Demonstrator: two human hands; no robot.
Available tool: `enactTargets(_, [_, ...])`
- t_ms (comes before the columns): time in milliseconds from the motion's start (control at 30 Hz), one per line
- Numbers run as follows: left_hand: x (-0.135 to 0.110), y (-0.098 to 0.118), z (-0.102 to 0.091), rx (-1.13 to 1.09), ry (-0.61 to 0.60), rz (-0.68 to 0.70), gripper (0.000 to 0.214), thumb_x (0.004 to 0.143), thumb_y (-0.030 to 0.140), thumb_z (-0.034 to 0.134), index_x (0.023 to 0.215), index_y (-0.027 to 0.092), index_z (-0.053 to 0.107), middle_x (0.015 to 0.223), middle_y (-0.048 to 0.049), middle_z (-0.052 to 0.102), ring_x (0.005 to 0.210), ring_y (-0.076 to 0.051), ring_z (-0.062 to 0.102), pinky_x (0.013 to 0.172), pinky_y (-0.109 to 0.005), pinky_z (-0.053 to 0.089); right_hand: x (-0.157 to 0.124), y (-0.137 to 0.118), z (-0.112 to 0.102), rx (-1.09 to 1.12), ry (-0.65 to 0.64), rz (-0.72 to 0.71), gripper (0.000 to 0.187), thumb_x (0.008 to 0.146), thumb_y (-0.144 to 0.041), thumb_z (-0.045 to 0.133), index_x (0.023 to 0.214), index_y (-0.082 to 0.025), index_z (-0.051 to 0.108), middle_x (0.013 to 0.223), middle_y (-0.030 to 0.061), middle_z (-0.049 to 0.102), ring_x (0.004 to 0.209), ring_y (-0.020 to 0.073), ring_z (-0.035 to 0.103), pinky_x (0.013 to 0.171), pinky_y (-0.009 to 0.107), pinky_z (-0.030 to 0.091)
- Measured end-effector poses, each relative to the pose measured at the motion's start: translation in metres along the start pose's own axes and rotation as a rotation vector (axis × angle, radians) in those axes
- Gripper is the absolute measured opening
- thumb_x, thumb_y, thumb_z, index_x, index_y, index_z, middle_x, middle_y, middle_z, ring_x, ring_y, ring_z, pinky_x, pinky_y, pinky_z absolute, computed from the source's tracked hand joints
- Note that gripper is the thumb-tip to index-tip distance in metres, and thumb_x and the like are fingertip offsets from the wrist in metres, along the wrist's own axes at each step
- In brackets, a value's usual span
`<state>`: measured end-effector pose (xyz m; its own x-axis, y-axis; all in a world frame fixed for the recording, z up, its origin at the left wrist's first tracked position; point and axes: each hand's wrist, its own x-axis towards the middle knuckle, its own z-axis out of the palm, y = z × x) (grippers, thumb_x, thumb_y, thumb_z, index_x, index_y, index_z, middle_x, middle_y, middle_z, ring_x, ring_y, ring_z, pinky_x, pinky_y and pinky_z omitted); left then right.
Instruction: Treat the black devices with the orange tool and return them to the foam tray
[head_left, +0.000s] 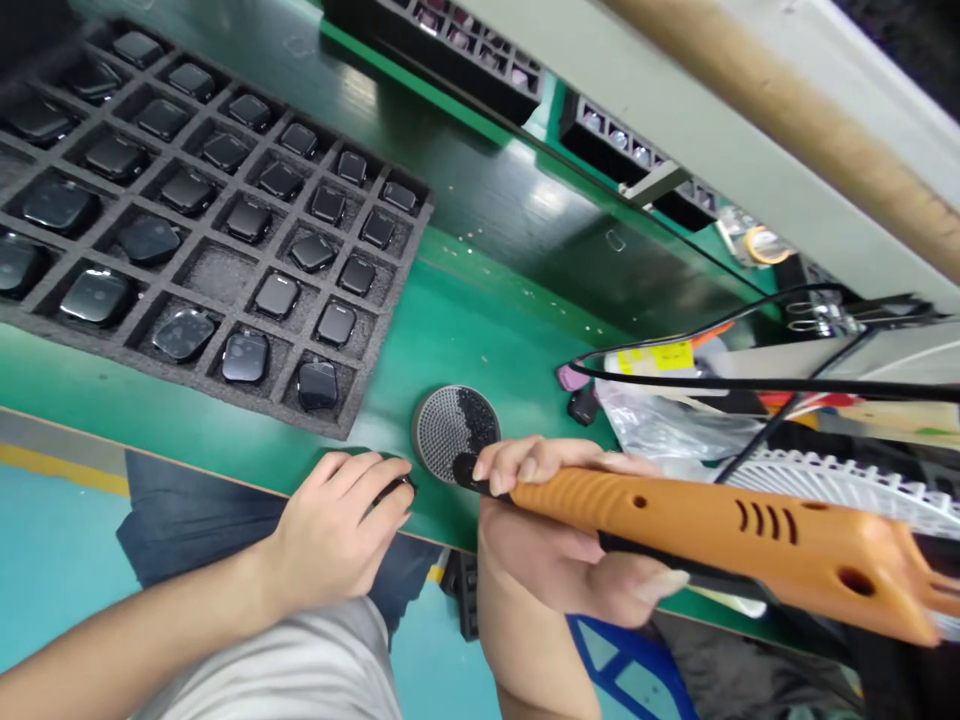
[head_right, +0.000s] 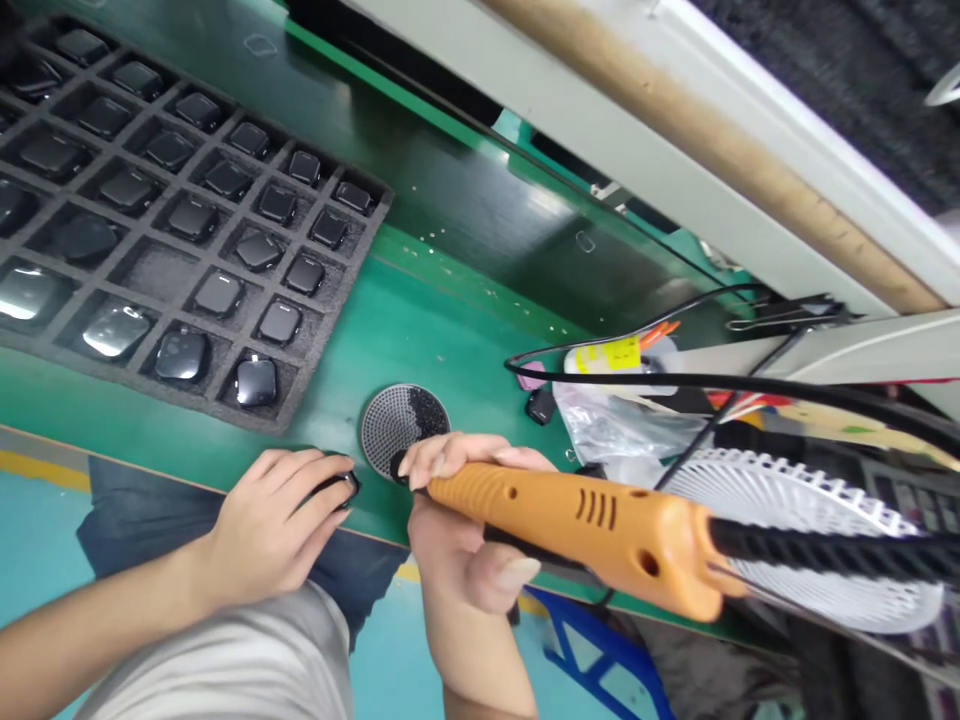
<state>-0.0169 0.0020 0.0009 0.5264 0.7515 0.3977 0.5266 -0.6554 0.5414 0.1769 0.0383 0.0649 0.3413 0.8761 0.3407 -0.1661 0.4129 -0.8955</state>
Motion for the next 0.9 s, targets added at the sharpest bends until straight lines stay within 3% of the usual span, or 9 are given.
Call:
enactTargets(200, [0.003, 0.001, -0.002, 0.025, -0.013, -0.003, 0.029, 0.111, 0.036, 0.064, 0.127, 0.014, 0.072, 0.141, -0.0156, 0.074, 0.126, -0.033, 0.067, 0.097, -0.046, 0.048, -0.002, -0.001, 0.003, -0.013, -0.013, 0.010, 0.048, 0.094, -0.073, 0.065, 0.119, -0.032, 0.069, 0.086, -0.0045, 0.065, 0.060, 0.0149, 0.061, 0.055, 0.035, 0.055])
enactTargets(400, [0.001, 0.000, -0.009, -0.075, -0.052, 0.026, 0.025, 0.109, 0.022, 0.057, 0.127, 0.014, 0.072, 0.148, -0.0131, 0.073, 0.130, -0.032, 0.065, 0.100, -0.048, 0.047, -0.001, 0.002, 0.001, -0.008, -0.029, 0.000, 0.048, 0.094, -0.072, 0.066, 0.120, -0.032, 0.070, 0.087, -0.0041, 0.066, 0.061, 0.0152, 0.061, 0.055, 0.036, 0.054])
enactTargets(600, [0.001, -0.001, -0.002, -0.012, 0.018, 0.013, 0.020, 0.109, 0.028, 0.070, 0.127, 0.021, 0.075, 0.133, -0.0090, 0.077, 0.120, -0.028, 0.069, 0.094, -0.044, 0.047, -0.007, -0.025, 0.006, -0.028, -0.028, 0.064, 0.046, 0.096, -0.069, 0.066, 0.122, -0.031, 0.070, 0.091, -0.0018, 0.066, 0.070, 0.0185, 0.063, 0.062, 0.041, 0.054])
enactTargets(800, [0.004, -0.001, 0.001, -0.019, 0.066, 0.003, 0.019, 0.109, 0.032, 0.073, 0.124, 0.021, 0.076, 0.127, -0.0081, 0.079, 0.117, -0.026, 0.070, 0.093, -0.041, 0.048, -0.018, -0.034, 0.014, -0.051, -0.111, 0.077, 0.055, 0.106, -0.075, 0.041, 0.125, -0.029, 0.065, 0.089, -0.0018, 0.064, 0.069, 0.0170, 0.062, 0.059, 0.040, 0.054])
enactTargets(900, [0.003, 0.000, 0.000, -0.021, 0.075, -0.005, 0.018, 0.109, 0.032, 0.072, 0.122, 0.022, 0.077, 0.126, -0.0081, 0.079, 0.116, -0.025, 0.070, 0.093, -0.040, 0.048, -0.022, -0.030, 0.014, -0.079, -0.117, 0.101, 0.058, 0.105, -0.080, 0.039, 0.126, -0.031, 0.062, 0.090, -0.0028, 0.063, 0.068, 0.0165, 0.062, 0.060, 0.041, 0.054])
